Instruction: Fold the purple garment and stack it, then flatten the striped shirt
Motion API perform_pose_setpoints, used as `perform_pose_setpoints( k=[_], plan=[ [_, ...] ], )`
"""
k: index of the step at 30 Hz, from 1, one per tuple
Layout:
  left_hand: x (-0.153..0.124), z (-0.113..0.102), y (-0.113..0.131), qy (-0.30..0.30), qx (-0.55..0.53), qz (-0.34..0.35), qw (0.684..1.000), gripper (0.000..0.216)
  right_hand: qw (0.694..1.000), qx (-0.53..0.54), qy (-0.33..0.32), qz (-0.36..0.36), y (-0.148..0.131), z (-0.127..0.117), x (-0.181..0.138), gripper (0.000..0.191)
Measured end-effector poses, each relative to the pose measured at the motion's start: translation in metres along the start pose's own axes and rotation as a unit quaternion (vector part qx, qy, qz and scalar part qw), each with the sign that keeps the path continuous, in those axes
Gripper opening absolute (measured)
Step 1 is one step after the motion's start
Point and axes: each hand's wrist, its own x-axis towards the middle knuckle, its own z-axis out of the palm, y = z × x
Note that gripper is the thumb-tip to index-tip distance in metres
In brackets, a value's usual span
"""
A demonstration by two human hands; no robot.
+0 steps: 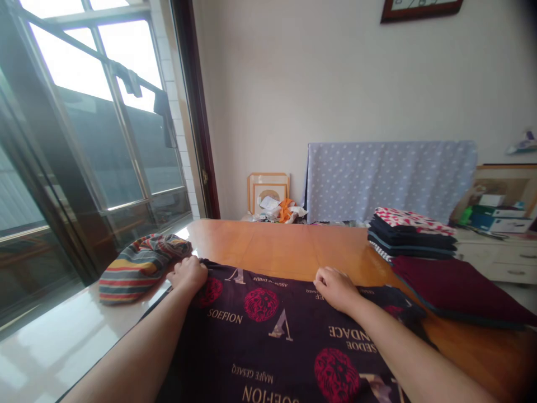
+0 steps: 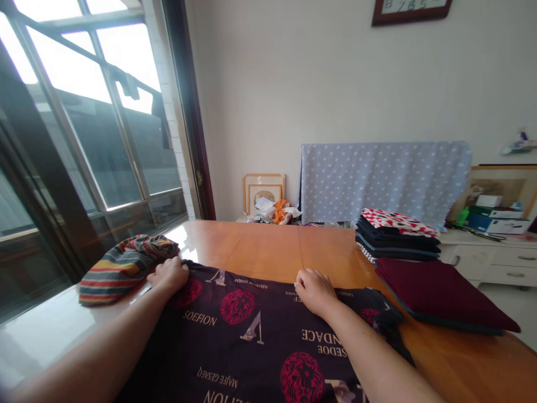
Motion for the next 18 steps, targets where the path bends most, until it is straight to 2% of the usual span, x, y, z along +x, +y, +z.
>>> perform_pose_setpoints(
  k=[4,8,10,12,15,17,18],
  plan=[
    [0.001,-0.001,-0.002,0.005,0.005,-0.053,0.999,0.039,0.999,-0.014,0.036,0.016,0.003,0.005,-0.004,0.014],
    [-0.005,-0.009,0.004,0.013,-0.003,-0.037,0.999,0.044,0.999,-0.021,0.043,0.005,0.002,0.005,-0.006,0.016],
    [-0.013,-0.016,0.01,0.046,-0.003,-0.008,0.999,0.048,0.999,-0.021,0.047,0.002,0.0,0.003,-0.007,0.017],
    [-0.021,-0.021,0.018,0.065,-0.015,0.055,0.996,0.045,0.999,-0.021,0.049,0.003,-0.002,0.003,-0.008,0.017],
    [-0.032,-0.023,0.026,0.02,-0.05,0.153,0.987,0.036,0.998,-0.022,0.051,0.005,-0.003,0.002,-0.009,0.018],
    [-0.032,-0.021,0.023,-0.009,-0.063,0.163,0.985,0.033,0.998,-0.019,0.052,0.003,-0.003,0.002,-0.009,0.018],
    [-0.029,-0.02,0.019,-0.009,-0.065,0.146,0.987,0.035,0.998,-0.017,0.052,0.0,-0.002,0.002,-0.009,0.018]
  ],
)
